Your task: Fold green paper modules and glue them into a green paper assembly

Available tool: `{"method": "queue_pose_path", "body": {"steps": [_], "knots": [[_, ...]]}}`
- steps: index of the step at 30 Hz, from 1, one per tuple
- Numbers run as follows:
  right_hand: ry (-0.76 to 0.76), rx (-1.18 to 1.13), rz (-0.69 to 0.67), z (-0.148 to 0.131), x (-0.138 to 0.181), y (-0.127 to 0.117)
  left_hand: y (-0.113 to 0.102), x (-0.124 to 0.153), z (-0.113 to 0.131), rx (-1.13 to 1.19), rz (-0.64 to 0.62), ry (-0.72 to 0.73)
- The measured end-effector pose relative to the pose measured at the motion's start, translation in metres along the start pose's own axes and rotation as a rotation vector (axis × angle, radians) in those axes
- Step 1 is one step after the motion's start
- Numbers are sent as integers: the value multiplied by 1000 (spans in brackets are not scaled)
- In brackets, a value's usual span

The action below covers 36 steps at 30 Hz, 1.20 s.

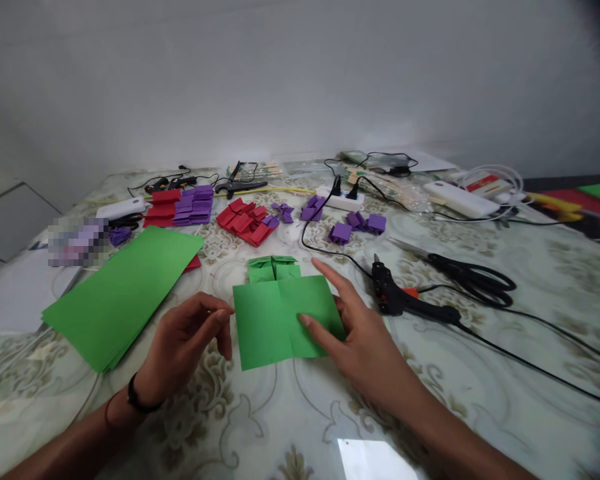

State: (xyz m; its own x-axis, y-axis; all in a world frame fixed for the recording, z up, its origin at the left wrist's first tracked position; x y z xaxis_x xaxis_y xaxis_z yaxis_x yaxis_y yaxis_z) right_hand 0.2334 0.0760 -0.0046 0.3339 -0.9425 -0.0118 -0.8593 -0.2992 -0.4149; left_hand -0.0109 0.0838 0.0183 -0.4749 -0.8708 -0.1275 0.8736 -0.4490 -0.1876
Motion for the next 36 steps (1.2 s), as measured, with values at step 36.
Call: {"method": "queue_pose_path", "body": {"steps": [36], "knots": [[28,-216,-254,-8,1,6,9,1,10,-602,-229,107]]}}
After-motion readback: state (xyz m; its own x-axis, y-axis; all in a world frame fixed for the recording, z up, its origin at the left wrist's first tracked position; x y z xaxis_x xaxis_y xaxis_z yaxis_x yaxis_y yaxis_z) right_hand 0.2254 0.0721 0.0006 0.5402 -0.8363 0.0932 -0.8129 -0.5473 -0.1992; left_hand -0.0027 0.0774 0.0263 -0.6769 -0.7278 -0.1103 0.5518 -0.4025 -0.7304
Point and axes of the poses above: each hand's wrist, its own x-axis away from the middle knuckle, its own y-axis out of the palm, z = x × y, the point moved 7 cm from there along -x, towards the middle knuckle, and after that the axes turned 14 degrees about -z, right-handed, at the moved point
